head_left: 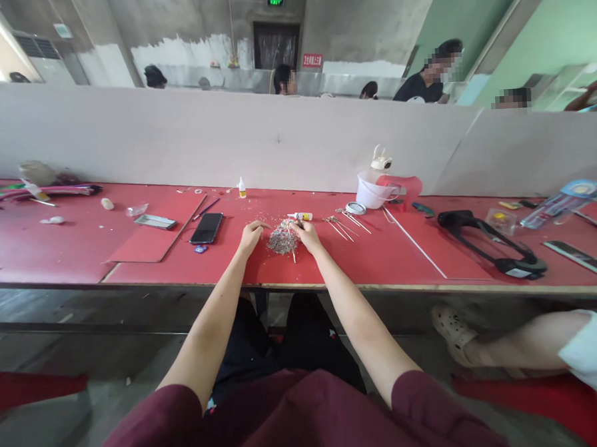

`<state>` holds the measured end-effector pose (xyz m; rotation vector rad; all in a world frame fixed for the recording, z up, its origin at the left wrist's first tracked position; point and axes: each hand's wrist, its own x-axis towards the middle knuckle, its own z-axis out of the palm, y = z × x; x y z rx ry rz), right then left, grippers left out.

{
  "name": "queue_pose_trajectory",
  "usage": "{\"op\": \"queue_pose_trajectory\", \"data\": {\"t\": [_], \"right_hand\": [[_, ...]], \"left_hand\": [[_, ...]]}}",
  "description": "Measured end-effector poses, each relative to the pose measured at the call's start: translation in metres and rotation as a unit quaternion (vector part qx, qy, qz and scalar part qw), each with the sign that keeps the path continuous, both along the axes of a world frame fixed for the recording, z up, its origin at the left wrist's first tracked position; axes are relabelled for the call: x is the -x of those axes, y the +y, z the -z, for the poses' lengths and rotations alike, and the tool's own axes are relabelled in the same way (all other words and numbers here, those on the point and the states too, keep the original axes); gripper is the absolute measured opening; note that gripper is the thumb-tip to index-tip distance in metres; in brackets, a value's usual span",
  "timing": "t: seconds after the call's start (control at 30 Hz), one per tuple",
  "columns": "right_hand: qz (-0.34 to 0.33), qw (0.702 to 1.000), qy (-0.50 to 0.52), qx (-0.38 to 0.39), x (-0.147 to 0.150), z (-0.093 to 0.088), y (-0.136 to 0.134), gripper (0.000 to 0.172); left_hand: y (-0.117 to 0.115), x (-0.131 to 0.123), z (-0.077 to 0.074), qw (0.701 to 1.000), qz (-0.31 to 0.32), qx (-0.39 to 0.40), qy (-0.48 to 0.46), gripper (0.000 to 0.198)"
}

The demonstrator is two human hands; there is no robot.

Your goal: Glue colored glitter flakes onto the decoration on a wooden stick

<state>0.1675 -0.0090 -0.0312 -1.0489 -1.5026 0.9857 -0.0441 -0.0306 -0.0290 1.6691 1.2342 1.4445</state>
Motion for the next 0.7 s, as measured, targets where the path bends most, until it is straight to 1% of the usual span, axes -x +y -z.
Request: {"op": "queue_pose_trajectory", "data": {"t": [0.23,0.53,0.7], "right_hand": [[0.002,1.0,-0.017,-0.011,0.0003,-0.0039,-0.0039,0.037],[0.011,1.0,-0.02,-0.003,0.0011,-0.0015,-0.0027,0.037],[0.01,1.0,-0.022,-0.003,0.0004,-0.0025,-0.0046,0.036]], "left_hand": [[-0.0023,-0.0004,0.0004,1.0,0.006,0.011,-0.003,0.03],[-0.007,-0.0002,-0.0025,0.999,0.027,0.02,-0.009,0.03],[-0.0054,0.0009,0.0002,0.999,0.038,0.024,-0.02,0.031]]}}
